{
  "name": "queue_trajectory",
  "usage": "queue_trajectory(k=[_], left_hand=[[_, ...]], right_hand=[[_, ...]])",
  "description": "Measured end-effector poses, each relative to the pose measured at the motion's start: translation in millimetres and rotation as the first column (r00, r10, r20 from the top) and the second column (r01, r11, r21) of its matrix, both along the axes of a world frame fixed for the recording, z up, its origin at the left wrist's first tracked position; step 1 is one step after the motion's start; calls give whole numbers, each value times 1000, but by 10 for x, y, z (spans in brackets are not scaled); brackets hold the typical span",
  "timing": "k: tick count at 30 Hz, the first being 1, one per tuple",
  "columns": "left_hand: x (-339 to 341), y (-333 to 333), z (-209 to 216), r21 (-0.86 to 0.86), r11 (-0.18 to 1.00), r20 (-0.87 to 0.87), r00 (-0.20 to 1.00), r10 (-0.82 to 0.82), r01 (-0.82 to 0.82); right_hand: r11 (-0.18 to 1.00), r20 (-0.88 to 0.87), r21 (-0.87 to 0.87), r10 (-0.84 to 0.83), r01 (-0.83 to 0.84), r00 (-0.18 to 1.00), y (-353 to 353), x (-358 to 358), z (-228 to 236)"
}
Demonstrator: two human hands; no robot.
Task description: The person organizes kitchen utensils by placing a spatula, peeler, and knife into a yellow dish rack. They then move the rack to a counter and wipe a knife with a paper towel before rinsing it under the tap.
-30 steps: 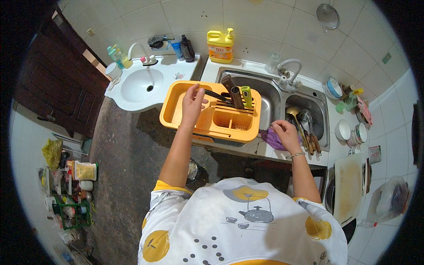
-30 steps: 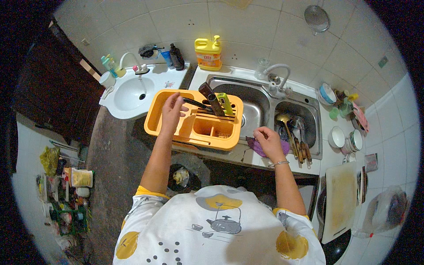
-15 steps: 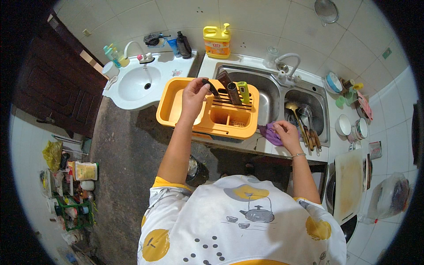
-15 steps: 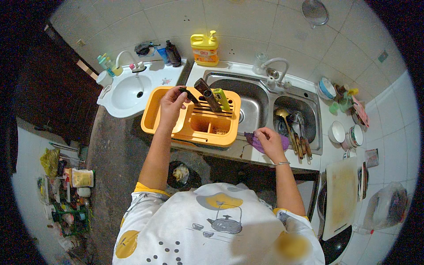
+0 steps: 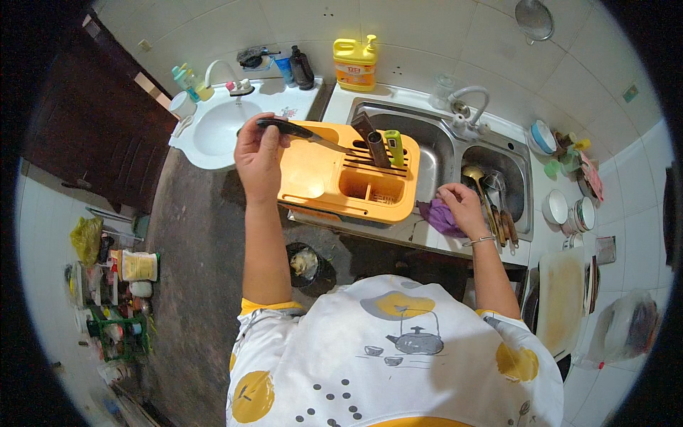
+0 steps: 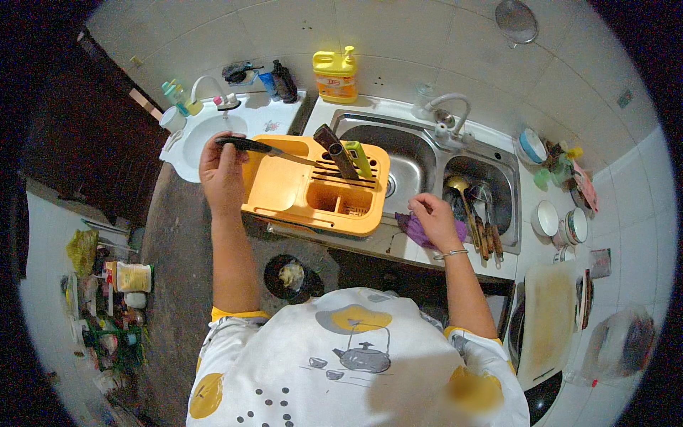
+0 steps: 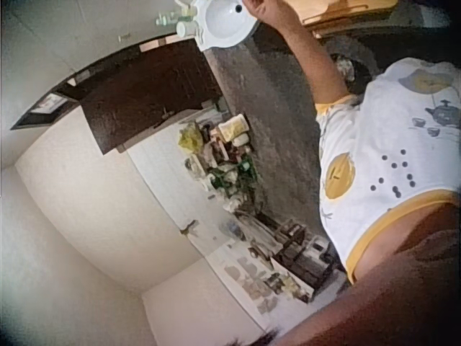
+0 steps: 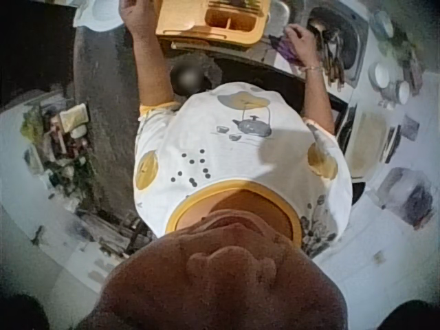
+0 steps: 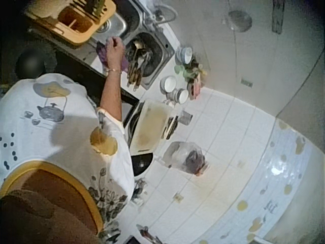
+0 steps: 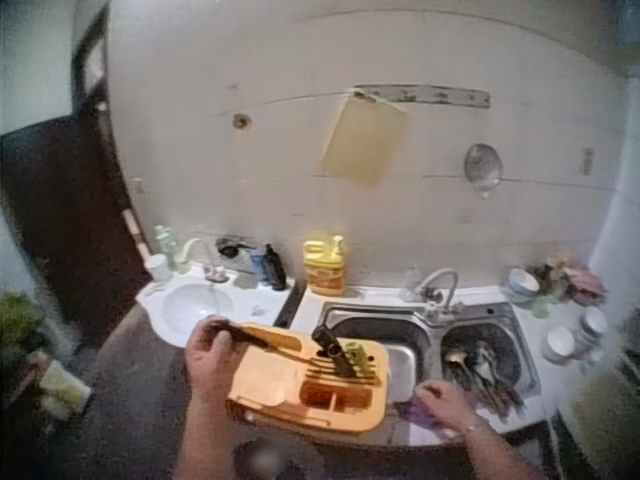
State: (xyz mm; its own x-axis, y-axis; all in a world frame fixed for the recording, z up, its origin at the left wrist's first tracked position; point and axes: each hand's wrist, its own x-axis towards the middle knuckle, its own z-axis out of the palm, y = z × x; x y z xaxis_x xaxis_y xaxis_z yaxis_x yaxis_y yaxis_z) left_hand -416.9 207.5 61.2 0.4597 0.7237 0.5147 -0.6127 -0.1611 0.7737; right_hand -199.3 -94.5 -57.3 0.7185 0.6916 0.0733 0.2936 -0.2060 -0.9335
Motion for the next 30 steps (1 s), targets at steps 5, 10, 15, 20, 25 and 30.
queue_trajectory(k=[5,10,15,20,25,30], left_hand=[[-189,17,26,9,1000,45,999,-7,7],[-283,12,-141,-53,999,32,999,16,-14],[-295,-66,-171,-105,993,55,997,-54,60],[-212,-267,-82,-102,986,41,991,-131,135],[-21,-445,-70,19,991,-87,988,-129,131],[109,-503,-102,33,985,-131,978,-162,167]], right_hand=[[1000,-45,14,24,-24,999,88,106,60],[999,-16,12,42,-42,999,147,158,157],[999,-12,13,34,-33,999,199,235,300],[999,-5,39,35,-35,999,202,341,346],[997,-20,68,41,-40,999,157,365,255],[997,-63,81,-5,11,998,77,386,250]])
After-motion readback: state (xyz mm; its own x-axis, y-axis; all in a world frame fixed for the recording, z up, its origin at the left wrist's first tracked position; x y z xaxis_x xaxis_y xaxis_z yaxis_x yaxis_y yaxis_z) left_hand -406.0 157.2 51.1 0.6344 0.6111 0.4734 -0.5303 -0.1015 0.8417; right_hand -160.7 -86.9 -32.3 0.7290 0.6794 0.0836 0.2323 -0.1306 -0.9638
